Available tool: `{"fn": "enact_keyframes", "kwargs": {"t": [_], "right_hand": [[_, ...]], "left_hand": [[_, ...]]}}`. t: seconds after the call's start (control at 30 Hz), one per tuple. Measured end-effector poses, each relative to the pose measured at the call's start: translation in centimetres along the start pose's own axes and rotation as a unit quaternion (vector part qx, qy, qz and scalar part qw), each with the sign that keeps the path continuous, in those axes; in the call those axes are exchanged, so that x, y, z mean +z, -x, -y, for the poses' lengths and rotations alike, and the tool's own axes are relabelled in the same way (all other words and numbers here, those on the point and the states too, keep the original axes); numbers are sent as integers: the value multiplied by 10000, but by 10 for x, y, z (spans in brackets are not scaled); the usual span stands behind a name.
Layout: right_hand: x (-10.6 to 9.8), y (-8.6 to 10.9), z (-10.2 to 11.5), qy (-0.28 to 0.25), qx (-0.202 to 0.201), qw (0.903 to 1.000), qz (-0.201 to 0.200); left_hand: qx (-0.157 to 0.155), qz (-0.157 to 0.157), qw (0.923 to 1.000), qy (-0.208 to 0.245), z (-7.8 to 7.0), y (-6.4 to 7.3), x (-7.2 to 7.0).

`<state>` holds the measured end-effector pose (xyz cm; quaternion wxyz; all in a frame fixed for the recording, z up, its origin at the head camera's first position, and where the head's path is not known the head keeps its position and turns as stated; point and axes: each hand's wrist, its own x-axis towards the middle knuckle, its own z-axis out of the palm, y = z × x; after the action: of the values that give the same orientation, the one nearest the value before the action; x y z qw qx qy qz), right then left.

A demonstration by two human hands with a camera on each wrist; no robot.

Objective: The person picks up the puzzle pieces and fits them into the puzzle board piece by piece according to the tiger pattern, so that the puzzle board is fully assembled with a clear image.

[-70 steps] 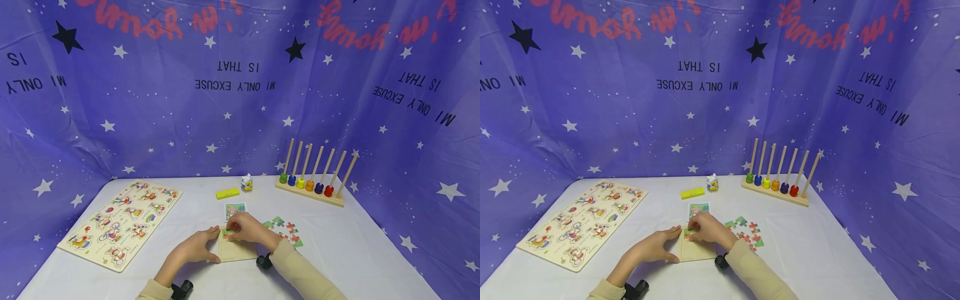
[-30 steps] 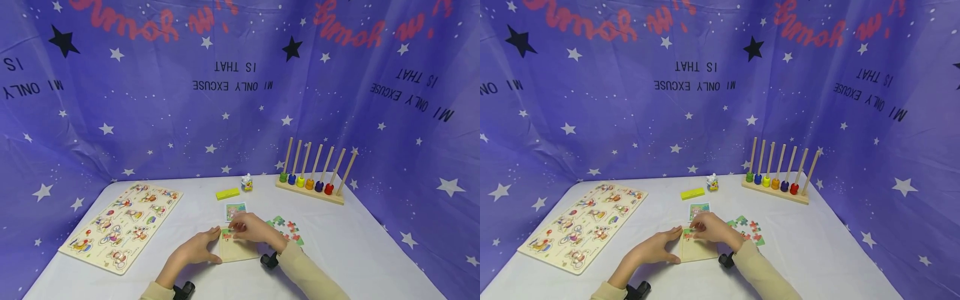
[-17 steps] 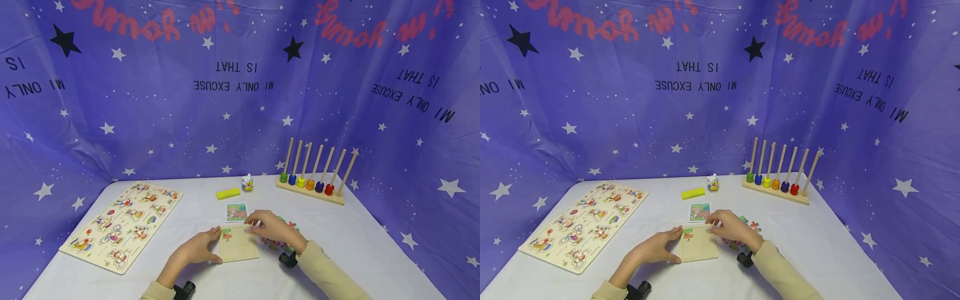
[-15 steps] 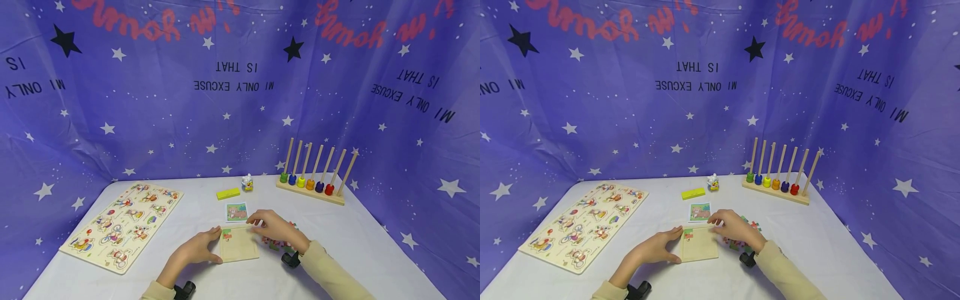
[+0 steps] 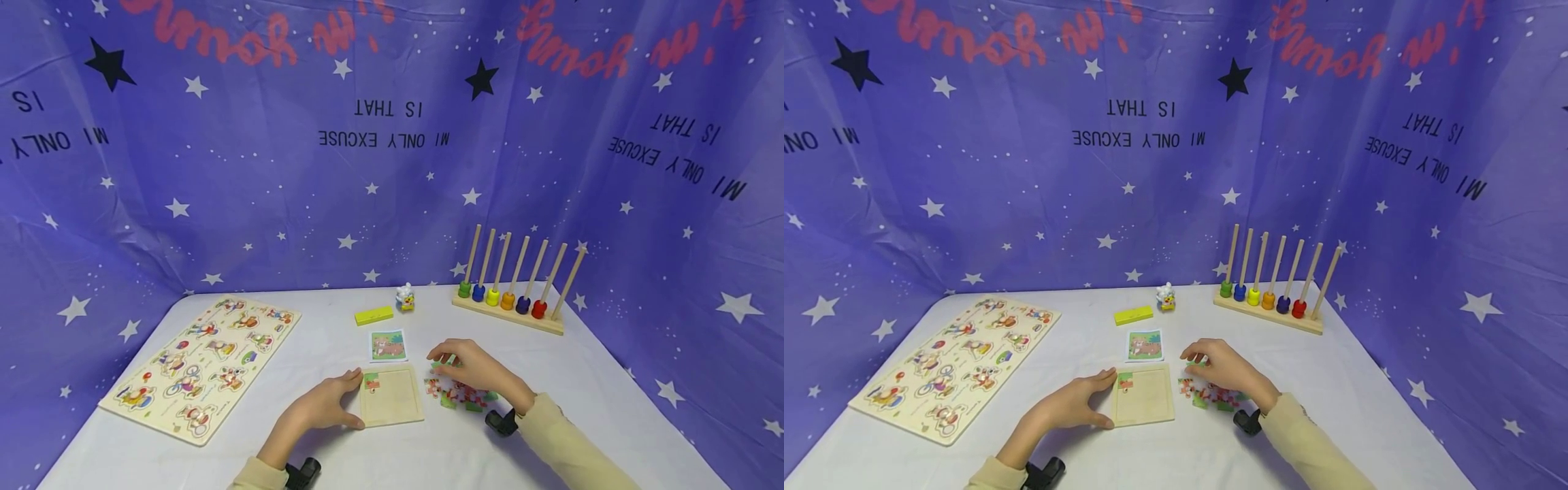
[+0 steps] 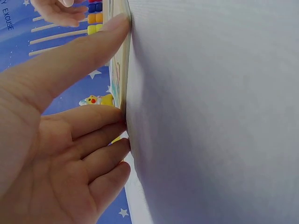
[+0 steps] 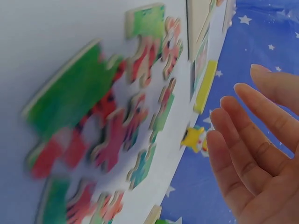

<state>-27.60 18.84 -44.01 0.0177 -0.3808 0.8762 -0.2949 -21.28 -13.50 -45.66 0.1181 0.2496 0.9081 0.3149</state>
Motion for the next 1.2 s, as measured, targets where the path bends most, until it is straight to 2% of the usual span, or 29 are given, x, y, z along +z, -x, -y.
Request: {"fn": "enact_keyframes", "kwargs": {"t": [0.3, 0.63, 0.97, 1.2], "right_hand": [[-3, 15, -10, 29, 95, 9999, -38], [-3, 22, -19, 59, 265, 9995, -137], [3, 14, -39, 355, 363, 9987, 19], [5, 6, -43, 527, 411, 9976, 186]], "left_hand": [[-34, 27, 10000, 42, 0, 0, 0], [-43, 11, 10000, 22, 0, 0, -1], [-28, 6, 10000, 32, -1, 0, -1], [-9, -4, 10000, 19, -1, 1, -1]]}}
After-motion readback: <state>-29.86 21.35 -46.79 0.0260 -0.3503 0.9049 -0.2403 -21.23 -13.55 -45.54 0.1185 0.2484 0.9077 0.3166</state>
